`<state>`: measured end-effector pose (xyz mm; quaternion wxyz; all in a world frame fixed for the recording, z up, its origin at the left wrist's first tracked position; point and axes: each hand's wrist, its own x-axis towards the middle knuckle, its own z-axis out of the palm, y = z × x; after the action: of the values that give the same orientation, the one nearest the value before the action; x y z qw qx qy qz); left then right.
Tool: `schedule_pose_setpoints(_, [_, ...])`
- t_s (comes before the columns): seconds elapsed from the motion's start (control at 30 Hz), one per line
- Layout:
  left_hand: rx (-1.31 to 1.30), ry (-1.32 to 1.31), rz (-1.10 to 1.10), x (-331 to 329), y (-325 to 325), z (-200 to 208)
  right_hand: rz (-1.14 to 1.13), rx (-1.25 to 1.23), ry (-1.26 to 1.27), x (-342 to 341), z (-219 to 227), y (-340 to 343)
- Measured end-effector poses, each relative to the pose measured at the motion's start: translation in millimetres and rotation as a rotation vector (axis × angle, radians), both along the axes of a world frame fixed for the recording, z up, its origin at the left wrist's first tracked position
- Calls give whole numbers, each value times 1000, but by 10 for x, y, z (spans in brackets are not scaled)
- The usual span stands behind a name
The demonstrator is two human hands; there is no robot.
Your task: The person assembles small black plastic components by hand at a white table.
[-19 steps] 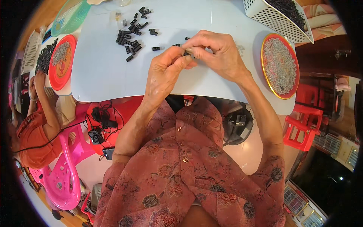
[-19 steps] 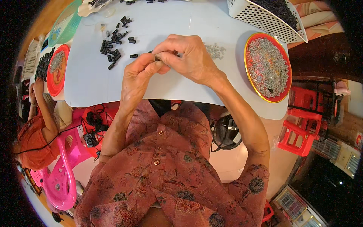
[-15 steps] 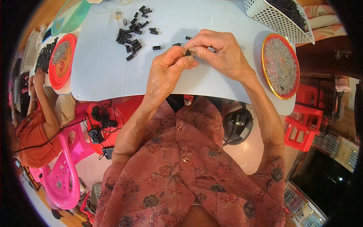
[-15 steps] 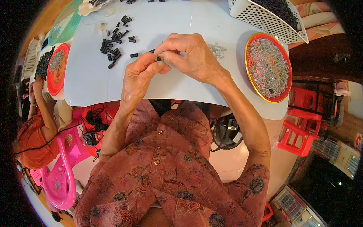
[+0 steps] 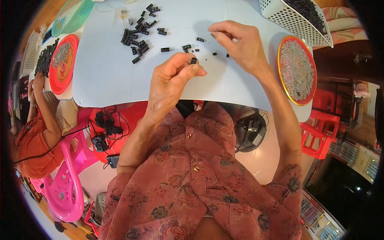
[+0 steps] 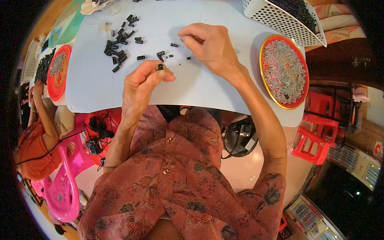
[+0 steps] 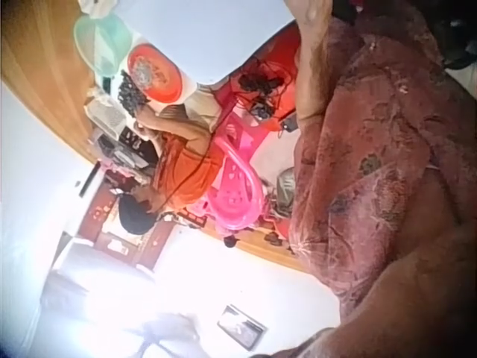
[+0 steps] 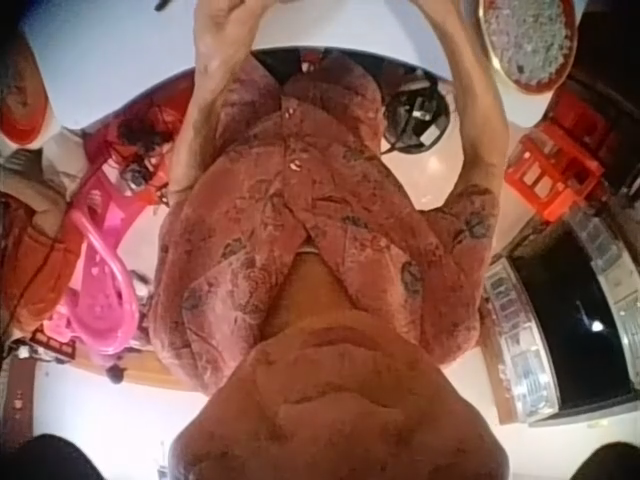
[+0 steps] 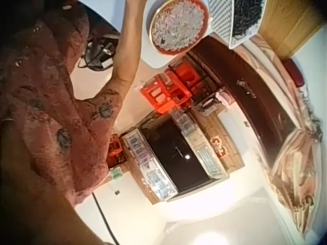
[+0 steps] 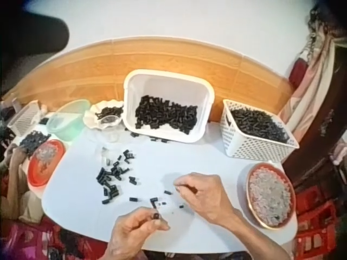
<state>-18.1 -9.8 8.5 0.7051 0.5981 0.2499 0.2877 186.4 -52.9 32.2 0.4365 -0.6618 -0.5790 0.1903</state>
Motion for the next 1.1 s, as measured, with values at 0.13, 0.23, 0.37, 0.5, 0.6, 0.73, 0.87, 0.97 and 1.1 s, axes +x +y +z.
schedule_pose_setpoints(0.13, [-9,-8,10,22,19,-2,186,16,-362,-15,-31,190])
schedule_pose_setpoints(0.23, [-56,-71,8,20,31,-62,248,-10,-510,-3,-116,279])
schedule_pose_setpoints(0.37, [-63,-36,-1,34,66,-35,177,-196,-425,-10,-27,287])
schedule_pose_setpoints(0.5, [-44,-32,-20,33,70,-48,122,-168,-86,-75,14,135])
schedule_pose_setpoints(0.6, [-41,-16,-31,57,62,-41,153,-62,251,-159,-20,47])
schedule_pose_setpoints(0.73, [-12,39,-62,93,71,-10,178,-87,461,-185,-20,-44])
schedule_pose_setpoints(0.87, [-32,27,-68,110,64,-20,180,-38,468,-219,-86,-85])
schedule_pose_setpoints(0.97, [-20,45,-72,118,63,-17,169,-7,492,-216,-128,-106])
schedule_pose_setpoints(1.1, [1,55,-72,131,73,-25,135,-30,482,-251,-101,-126])
